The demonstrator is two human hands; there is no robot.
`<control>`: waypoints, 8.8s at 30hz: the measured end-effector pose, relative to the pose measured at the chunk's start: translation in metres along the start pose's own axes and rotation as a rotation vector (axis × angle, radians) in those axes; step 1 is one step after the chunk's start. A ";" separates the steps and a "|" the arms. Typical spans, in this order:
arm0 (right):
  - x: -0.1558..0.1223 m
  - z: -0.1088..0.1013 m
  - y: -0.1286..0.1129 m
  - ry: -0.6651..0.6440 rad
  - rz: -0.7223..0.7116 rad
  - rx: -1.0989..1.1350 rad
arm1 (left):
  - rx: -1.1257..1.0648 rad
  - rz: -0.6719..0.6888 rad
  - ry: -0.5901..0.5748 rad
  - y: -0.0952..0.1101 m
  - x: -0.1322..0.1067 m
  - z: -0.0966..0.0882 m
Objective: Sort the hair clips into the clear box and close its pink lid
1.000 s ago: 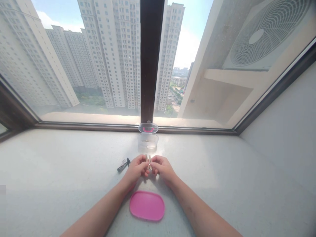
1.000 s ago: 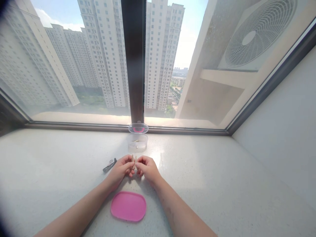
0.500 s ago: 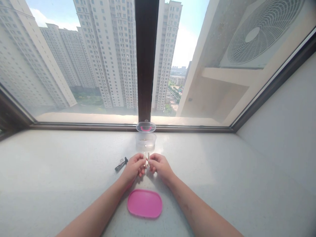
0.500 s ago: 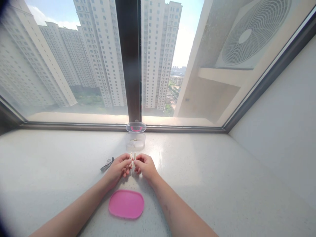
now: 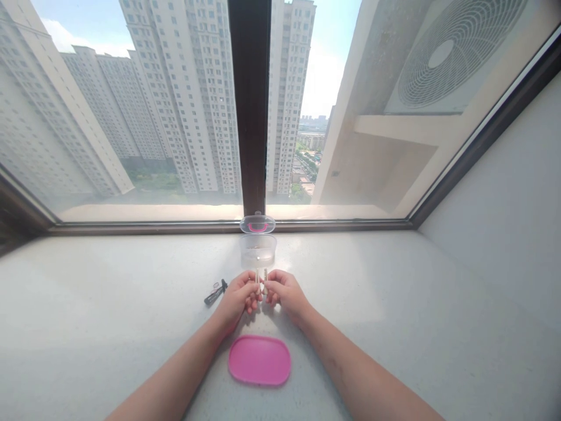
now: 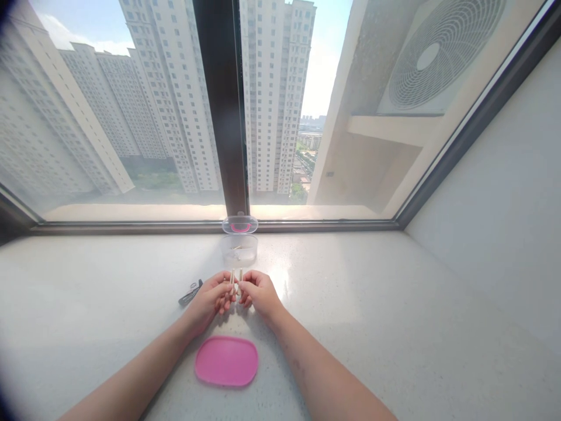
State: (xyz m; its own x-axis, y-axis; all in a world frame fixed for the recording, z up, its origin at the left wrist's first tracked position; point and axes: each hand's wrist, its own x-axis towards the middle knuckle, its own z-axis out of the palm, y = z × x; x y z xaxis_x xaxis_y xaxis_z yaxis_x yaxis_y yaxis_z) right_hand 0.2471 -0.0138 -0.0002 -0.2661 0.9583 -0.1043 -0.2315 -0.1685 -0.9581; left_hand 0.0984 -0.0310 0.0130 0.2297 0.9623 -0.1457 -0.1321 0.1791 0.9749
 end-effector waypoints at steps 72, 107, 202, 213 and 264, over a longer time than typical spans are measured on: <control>-0.003 -0.001 0.000 -0.033 -0.008 -0.058 | 0.023 -0.009 0.005 0.001 -0.001 0.003; -0.003 -0.001 -0.001 -0.039 -0.005 -0.065 | 0.031 -0.008 0.000 0.001 -0.002 0.003; -0.002 -0.001 0.002 -0.041 -0.037 -0.075 | 0.076 0.027 -0.011 -0.001 -0.001 0.003; -0.002 -0.001 0.002 -0.037 -0.028 -0.081 | 0.071 0.030 -0.012 -0.002 -0.002 0.002; -0.001 0.000 0.002 -0.036 -0.027 -0.076 | 0.060 0.020 0.001 0.001 -0.003 0.004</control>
State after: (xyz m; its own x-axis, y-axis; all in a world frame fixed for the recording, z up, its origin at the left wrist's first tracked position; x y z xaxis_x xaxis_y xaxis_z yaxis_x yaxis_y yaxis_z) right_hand 0.2474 -0.0150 -0.0021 -0.2942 0.9532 -0.0696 -0.1677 -0.1232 -0.9781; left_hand 0.1015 -0.0344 0.0147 0.2263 0.9658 -0.1263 -0.0782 0.1472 0.9860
